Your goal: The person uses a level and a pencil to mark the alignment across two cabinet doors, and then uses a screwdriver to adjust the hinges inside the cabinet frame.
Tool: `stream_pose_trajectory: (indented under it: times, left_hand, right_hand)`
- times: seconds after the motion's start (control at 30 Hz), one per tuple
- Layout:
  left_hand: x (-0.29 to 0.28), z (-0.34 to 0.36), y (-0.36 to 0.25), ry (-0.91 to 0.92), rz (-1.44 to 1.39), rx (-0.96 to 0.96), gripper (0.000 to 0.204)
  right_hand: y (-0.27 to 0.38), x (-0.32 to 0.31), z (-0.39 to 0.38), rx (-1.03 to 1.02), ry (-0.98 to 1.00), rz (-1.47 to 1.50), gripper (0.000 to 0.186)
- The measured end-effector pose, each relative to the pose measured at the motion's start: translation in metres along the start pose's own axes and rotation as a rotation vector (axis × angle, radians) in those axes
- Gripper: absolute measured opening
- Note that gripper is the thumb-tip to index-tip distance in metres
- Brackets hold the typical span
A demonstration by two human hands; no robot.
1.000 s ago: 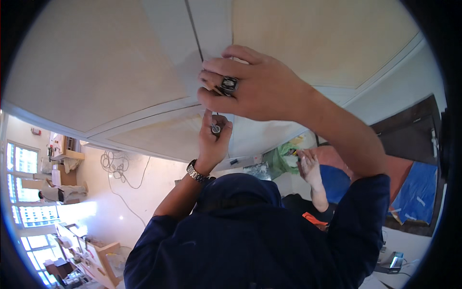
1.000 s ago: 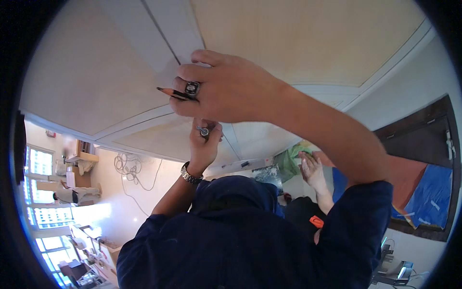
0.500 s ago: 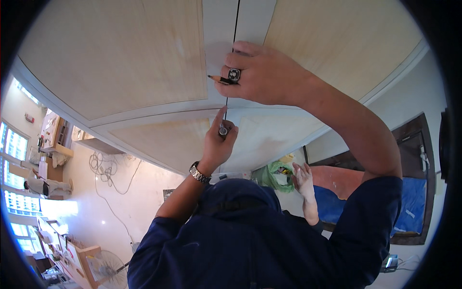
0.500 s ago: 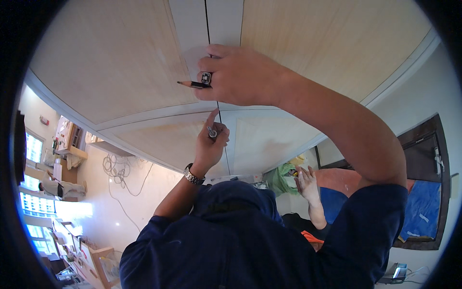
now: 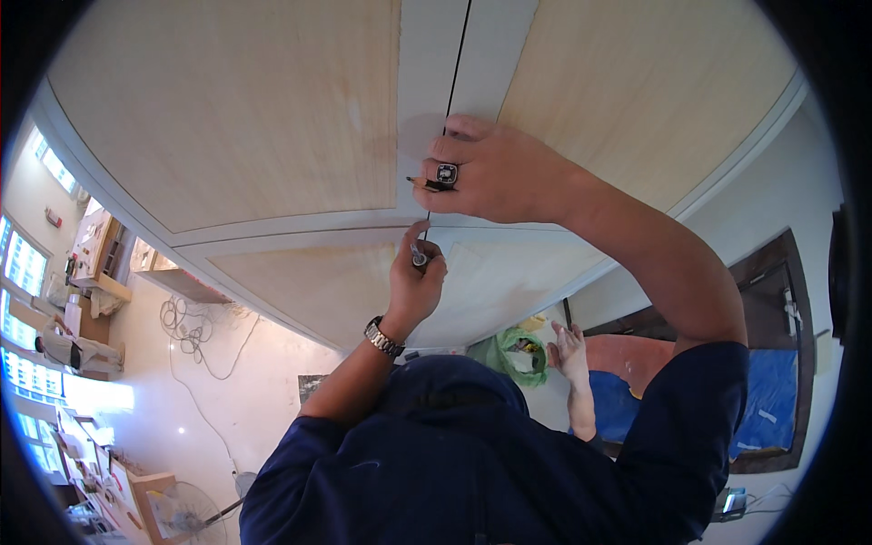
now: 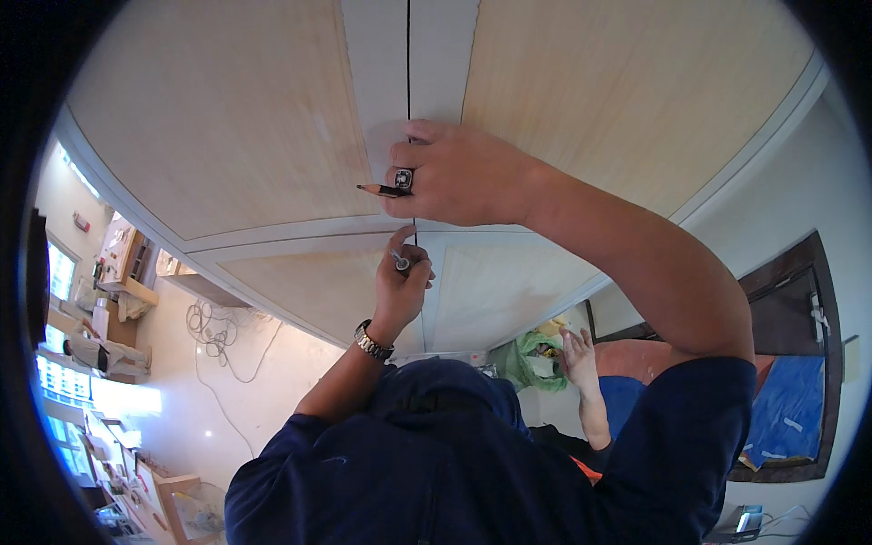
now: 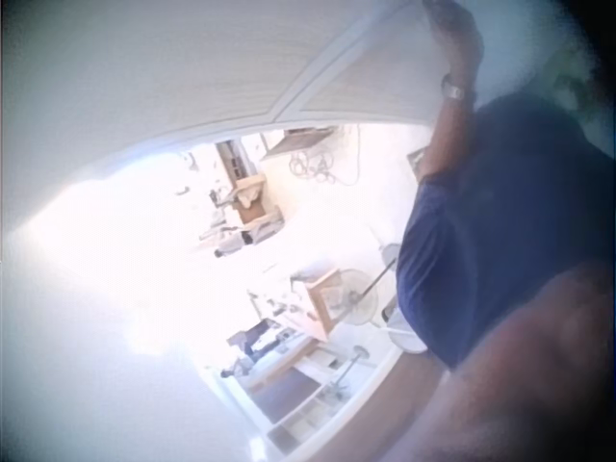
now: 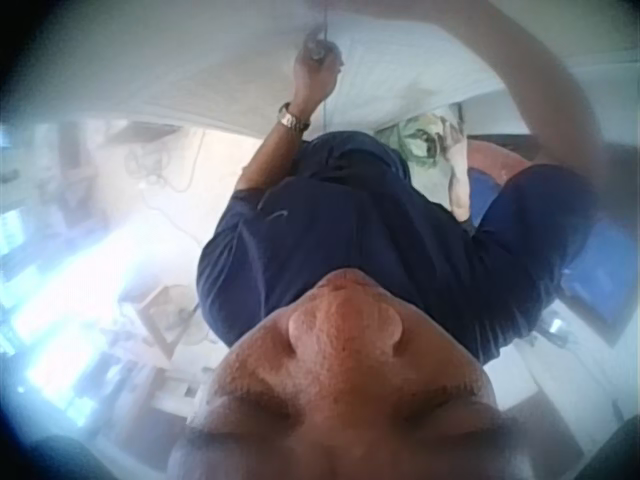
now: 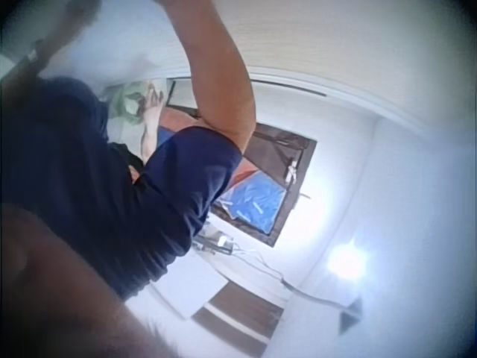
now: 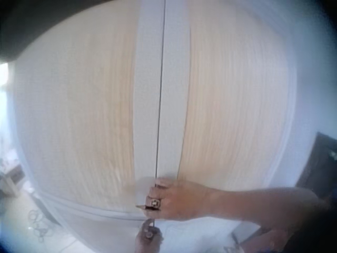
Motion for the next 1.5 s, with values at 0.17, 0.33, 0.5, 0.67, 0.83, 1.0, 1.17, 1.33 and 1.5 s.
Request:
stream_pose_trajectory:
  times: [0.17, 0.33, 0.5, 0.67, 0.83, 1.0, 1.17, 1.33, 1.5]
  left_hand:
    - [0.002, 0.001, -0.004, -0.011, -0.058, -0.025, 0.055]
    - [0.002, 0.005, 0.003, -0.001, -0.114, -0.027, 0.059]
    - [0.003, 0.008, 0.006, 0.028, -0.1, -0.029, 0.064]
    - [0.002, 0.009, 0.002, -0.007, -0.144, -0.004, 0.015]
    - [0.002, 0.007, 0.003, 0.014, -0.091, -0.068, 0.023]
    - [0.004, 0.007, -0.001, 0.031, -0.084, -0.039, 0.016]
    - [0.006, 0.006, -0.002, 0.029, -0.124, -0.055, 0.017]
    - [0.004, 0.004, -0.003, 0.041, -0.115, -0.063, 0.018]
    - [-0.001, 0.003, 0.004, 0.054, 0.014, -0.062, 0.026]
  right_hand:
    - [0.006, 0.006, -0.003, -0.005, 0.05, 0.037, 0.015]
    - [0.012, 0.016, -0.006, -0.009, 0.048, 0.088, 0.016]
    - [0.021, 0.03, -0.008, -0.012, 0.107, 0.152, 0.012]
    - [0.025, 0.035, -0.005, 0.009, 0.095, 0.122, 0.011]
    - [0.029, 0.045, 0.002, 0.043, 0.124, 0.14, 0.009]
    - [0.03, 0.046, 0.004, 0.08, 0.21, 0.138, 0.012]
    - [0.03, 0.05, 0.003, 0.114, 0.223, 0.131, 0.014]
    - [0.034, 0.048, 0.007, 0.137, 0.244, 0.096, 0.014]
    - [0.036, 0.046, 0.009, 0.166, 0.306, 0.073, 0.012]
Point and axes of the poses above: each hand's wrist, its own z-axis towards the middle knuckle, its own x-axis out of the palm, y = z × x, the point moved 7 cm from there along z, towards the middle knuckle, and after that the axes turned 2 degrees about z, right-handed, at the moved point
